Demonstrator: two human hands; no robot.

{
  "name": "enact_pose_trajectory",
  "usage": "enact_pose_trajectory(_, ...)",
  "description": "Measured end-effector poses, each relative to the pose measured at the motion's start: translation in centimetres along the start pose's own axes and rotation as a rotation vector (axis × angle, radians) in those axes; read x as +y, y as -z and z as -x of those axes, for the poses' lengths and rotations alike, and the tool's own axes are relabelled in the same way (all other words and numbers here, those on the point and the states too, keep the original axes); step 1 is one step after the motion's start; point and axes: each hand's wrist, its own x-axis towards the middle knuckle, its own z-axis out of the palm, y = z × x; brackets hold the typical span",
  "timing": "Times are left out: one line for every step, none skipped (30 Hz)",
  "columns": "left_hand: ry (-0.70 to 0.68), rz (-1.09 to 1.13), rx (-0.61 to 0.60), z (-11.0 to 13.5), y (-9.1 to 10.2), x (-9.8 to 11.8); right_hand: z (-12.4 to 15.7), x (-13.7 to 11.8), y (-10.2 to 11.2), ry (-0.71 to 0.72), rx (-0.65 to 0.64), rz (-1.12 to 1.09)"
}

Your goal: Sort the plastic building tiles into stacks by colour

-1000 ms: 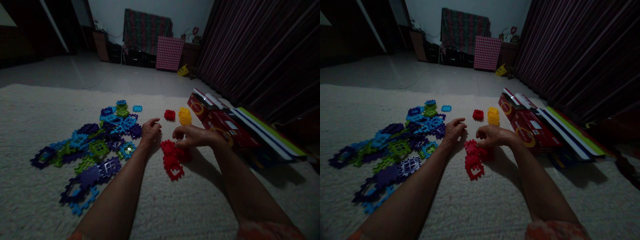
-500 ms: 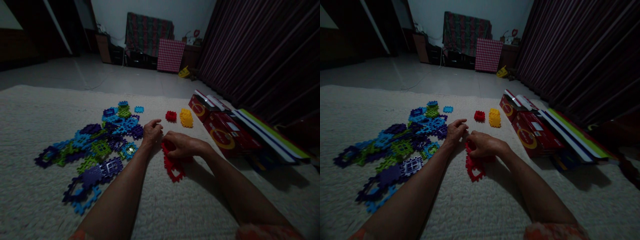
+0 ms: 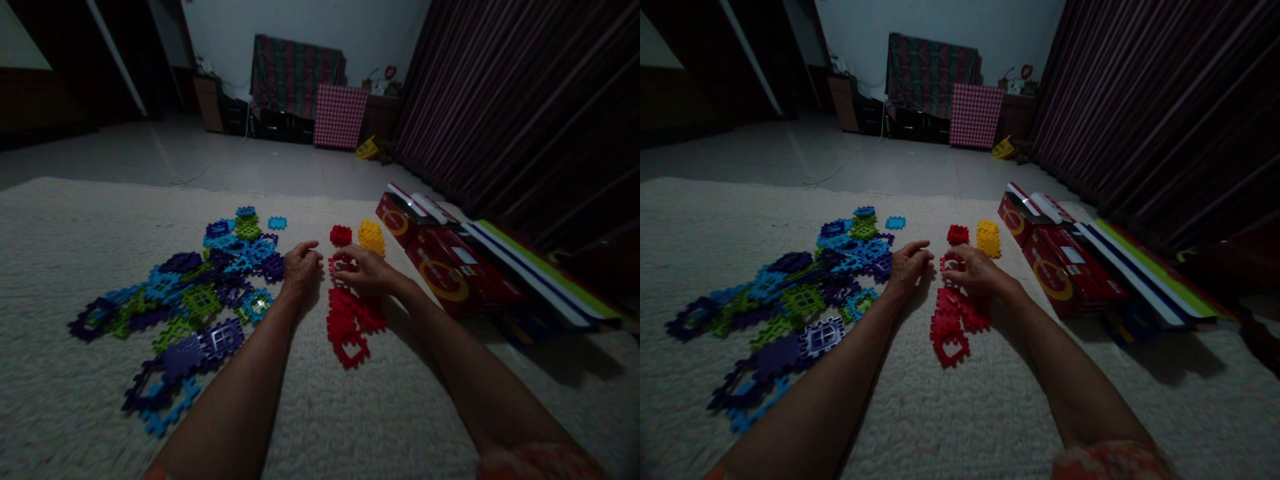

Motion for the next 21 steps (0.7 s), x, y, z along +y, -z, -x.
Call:
enact_pose_trajectory(-0.003,-0.002,0.003,0.04,-0.02,0.05,-0.02,0.17,-0.03,-0.006,-0.011,0.058)
enact_pose_trajectory(-0.007,-0.004,0.004,0.08,-0.03,0.07,-0.02,0.29,-0.02,-0.016,-0.025,0.104)
enact_pose_trajectory(-0.011,-0.005,0.003,0.1,-0.03,0.07,-0.01,0.37,0.03,-0.023,-0.041,0.138)
enact_pose_trajectory(-0.013,-0.005,0.002,0.12,-0.04,0.05,0.03,0.42,0.1,-0.025,-0.055,0.162)
enact_pose_trajectory(-0.015,-0.007,-0.002,0.13,-0.03,0.04,0.08,0.45,0.18,-0.019,-0.066,0.175)
enact_pose_trajectory(-0.017,-0.011,-0.002,0.15,-0.03,0.03,0.14,0.46,0.26,-0.009,-0.077,0.18)
enact_pose_trajectory(-0.02,-0.014,-0.001,0.16,-0.03,0.03,0.21,0.46,0.32,-0.001,-0.09,0.181)
enact_pose_trajectory(-0.026,-0.016,0.0,0.17,-0.02,0.04,0.28,0.46,0.36,0.006,-0.102,0.178)
enact_pose_trajectory(-0.03,-0.019,0.002,0.18,-0.02,0.06,0.35,0.46,0.39,0.008,-0.109,0.174)
enact_pose_trajectory(-0.032,-0.021,0.004,0.18,-0.01,0.07,0.4,0.46,0.39,0.008,-0.112,0.171)
enact_pose_trajectory(-0.033,-0.023,0.005,0.16,0.0,0.07,0.43,0.46,0.38,0.007,-0.113,0.172)
enact_pose_trajectory(-0.035,-0.024,0.002,0.14,0.01,0.04,0.43,0.46,0.37,0.006,-0.114,0.177)
enact_pose_trajectory(-0.037,-0.025,0.0,0.1,0.03,-0.01,0.41,0.47,0.36,0.005,-0.117,0.184)
enact_pose_trajectory(-0.039,-0.027,-0.003,0.04,0.05,-0.08,0.37,0.48,0.36,0.001,-0.123,0.192)
enact_pose_trajectory(-0.042,-0.027,-0.004,-0.02,0.07,-0.18,0.33,0.5,0.37,-0.005,-0.13,0.201)
enact_pose_trajectory(-0.045,-0.026,-0.005,-0.08,0.1,-0.28,0.29,0.52,0.38,-0.012,-0.138,0.208)
enact_pose_trajectory(-0.047,-0.025,-0.008,-0.14,0.11,-0.37,0.28,0.54,0.38,-0.016,-0.145,0.212)
enact_pose_trajectory(-0.049,-0.024,-0.01,-0.19,0.12,-0.46,0.3,0.56,0.38,-0.015,-0.15,0.217)
enact_pose_trajectory(-0.053,-0.023,-0.01,-0.23,0.13,-0.51,0.36,0.56,0.37,-0.01,-0.153,0.221)
enact_pose_trajectory(-0.057,-0.023,-0.012,-0.25,0.12,-0.53,0.44,0.55,0.36,-0.001,-0.152,0.225)
enact_pose_trajectory(-0.059,-0.025,-0.01,-0.26,0.12,-0.53,0.53,0.53,0.35,0.009,-0.15,0.227)
